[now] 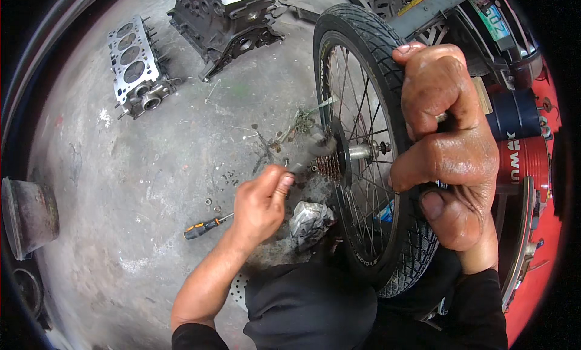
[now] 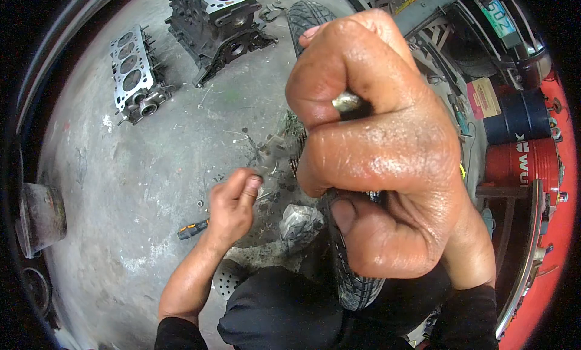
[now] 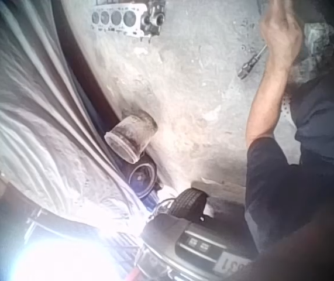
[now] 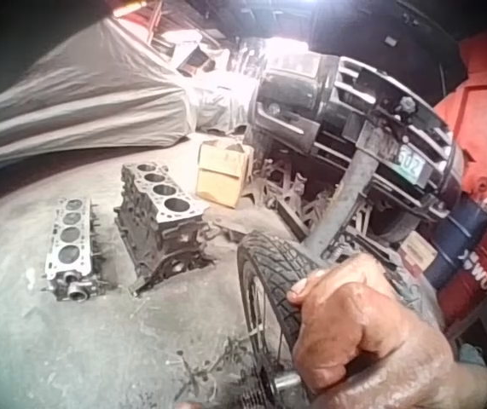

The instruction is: Servicing and adjusting the hub and axle of a bicycle wheel.

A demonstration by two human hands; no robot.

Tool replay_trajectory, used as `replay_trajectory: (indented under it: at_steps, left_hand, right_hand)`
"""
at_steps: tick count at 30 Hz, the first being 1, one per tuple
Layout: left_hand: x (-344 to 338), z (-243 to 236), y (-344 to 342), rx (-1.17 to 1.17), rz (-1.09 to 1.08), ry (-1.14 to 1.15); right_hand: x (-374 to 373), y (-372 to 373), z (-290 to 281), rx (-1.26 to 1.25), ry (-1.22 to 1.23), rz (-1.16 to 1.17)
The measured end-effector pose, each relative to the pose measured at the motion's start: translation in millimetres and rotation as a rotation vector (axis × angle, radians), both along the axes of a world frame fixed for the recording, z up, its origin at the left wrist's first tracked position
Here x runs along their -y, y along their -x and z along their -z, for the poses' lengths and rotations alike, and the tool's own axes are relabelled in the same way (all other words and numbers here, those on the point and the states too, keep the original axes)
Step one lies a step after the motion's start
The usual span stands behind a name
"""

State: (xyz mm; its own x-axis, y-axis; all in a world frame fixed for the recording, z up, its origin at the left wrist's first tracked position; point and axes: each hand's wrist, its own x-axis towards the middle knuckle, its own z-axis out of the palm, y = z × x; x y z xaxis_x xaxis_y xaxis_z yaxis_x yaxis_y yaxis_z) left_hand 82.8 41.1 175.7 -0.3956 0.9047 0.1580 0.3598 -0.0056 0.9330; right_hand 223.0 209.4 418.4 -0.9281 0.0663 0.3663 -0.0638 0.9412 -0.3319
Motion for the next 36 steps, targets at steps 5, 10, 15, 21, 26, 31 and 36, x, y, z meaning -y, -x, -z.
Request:
replay_trajectory:
  at_steps: [5,10,15,21,26,31,36]
  left_hand:
    - [-9,-17,18,0.03,0.032,0.111]
    - [-13,-4,17,-0.311,0.146,-0.002]
    - [-9,-14,25,-0.276,0.109,-0.036]
    - [-7,-2,33,-0.446,0.212,-0.03]
    - [-5,-4,26,-0.155,0.0,-0.04]
    - [4,0,5,-0.546,0.064,-0.353]
    - [5,13,4,-0.549,0.14,-0.426]
  right_hand:
    - [0,2,-2,0.006,0.006,-0.033]
    - [-3,0,-2,0.007,-0.028,-0.066]
    - [0,-1,1,-0.013,0.003,-0.063]
    - [1,4,6,-0.034,0.036,-0.046]
    - [2,2,1,-0.019,0.037,-0.066]
    - [0,-1,3,-0.03,0.049,-0.011]
    - [0,-1,-2,0.014,0.017,-0.024]
